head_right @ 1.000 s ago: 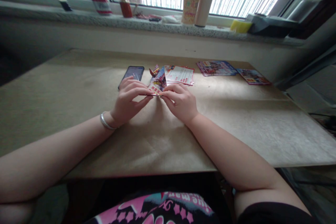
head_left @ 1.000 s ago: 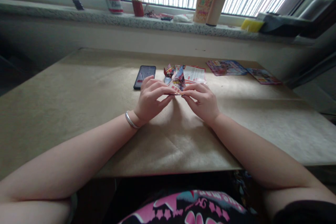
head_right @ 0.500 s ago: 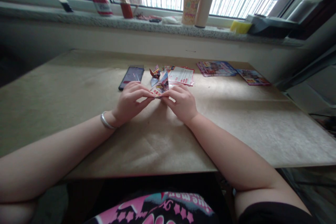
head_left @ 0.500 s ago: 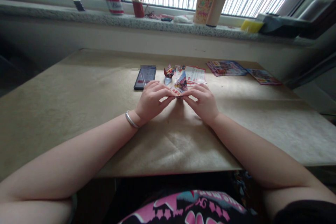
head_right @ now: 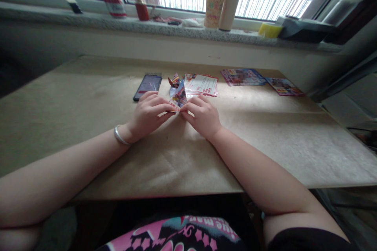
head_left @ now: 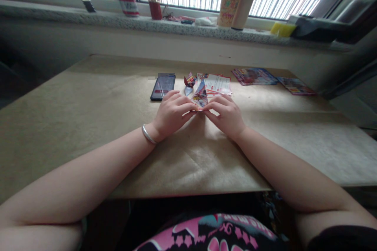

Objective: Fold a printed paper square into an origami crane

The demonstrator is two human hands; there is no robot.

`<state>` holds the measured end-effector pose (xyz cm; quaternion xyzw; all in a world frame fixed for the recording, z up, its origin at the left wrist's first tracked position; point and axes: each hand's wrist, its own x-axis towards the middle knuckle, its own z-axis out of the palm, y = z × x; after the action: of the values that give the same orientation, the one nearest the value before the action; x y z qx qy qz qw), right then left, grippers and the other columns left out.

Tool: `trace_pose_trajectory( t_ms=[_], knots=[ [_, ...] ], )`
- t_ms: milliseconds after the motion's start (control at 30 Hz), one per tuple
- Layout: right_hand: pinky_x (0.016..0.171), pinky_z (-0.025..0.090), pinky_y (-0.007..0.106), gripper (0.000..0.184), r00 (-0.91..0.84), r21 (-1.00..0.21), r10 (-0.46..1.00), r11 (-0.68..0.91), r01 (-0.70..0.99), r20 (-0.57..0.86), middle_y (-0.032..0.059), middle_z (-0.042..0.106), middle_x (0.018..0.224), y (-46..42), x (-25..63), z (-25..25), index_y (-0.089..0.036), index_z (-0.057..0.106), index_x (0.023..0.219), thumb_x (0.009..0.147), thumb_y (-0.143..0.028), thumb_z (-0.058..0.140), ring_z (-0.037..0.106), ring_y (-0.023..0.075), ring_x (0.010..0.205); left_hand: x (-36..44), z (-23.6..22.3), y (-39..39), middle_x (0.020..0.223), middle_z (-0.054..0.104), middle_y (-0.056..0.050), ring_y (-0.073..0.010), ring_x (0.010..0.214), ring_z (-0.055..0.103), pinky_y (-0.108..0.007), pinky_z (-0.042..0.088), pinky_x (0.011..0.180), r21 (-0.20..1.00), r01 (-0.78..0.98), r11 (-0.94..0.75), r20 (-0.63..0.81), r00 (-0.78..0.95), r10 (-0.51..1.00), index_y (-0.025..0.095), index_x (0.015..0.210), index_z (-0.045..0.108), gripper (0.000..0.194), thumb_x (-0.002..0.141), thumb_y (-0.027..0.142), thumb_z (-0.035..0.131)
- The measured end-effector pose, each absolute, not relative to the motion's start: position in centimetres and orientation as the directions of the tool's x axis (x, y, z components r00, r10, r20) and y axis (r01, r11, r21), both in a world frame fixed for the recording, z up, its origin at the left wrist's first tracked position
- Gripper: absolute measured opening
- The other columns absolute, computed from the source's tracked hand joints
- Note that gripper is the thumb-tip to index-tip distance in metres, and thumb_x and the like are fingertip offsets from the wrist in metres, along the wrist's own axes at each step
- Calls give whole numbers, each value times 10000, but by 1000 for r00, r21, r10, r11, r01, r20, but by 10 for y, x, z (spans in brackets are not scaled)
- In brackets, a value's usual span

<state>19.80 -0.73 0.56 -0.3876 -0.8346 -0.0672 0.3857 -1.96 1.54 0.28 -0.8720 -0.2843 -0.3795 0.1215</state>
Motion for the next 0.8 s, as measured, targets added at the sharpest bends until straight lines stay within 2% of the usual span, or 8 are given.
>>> trace_pose_trajectory(
  t_ms=[233,367,467,600,800],
  knots=[
    [830,466,352,121,-389,-174,609,663,728,691,38,666,855,-7,197,4,-239,691,830,886,-281,593,568,201,888,-19,5,15,845,711,11,-147,803,597,-362,395,927,9,587,-810,756,526,389,268,830,711,146,904,309,592],
    [818,472,339,118,-385,-205,614,675,709,689,28,669,839,-6,196,4,-246,681,806,883,-244,592,581,189,868,-19,7,14,863,714,13,-153,789,588,-348,389,850,-23,607,-795,716,564,410,301,891,720,147,910,344,580],
    [819,475,332,112,-404,-201,606,690,695,685,22,669,829,-8,195,5,-249,677,797,879,-246,600,583,182,847,-18,7,13,812,699,7,-153,745,575,-341,388,814,-44,633,-773,703,569,426,281,848,718,184,917,336,557],
    [821,476,328,83,-371,-220,620,670,709,691,21,667,840,-9,193,6,-248,668,828,872,-238,598,589,181,847,-17,5,13,796,674,-9,-154,752,586,-338,409,846,-27,642,-766,696,562,447,236,836,701,207,920,308,525],
    [818,473,324,106,-378,-236,627,676,698,681,20,670,848,-10,194,7,-249,659,804,881,-231,588,584,179,857,-18,5,16,824,684,-10,-157,783,607,-341,410,883,-6,635,-772,678,571,464,243,849,702,204,918,352,544]
  ],
)
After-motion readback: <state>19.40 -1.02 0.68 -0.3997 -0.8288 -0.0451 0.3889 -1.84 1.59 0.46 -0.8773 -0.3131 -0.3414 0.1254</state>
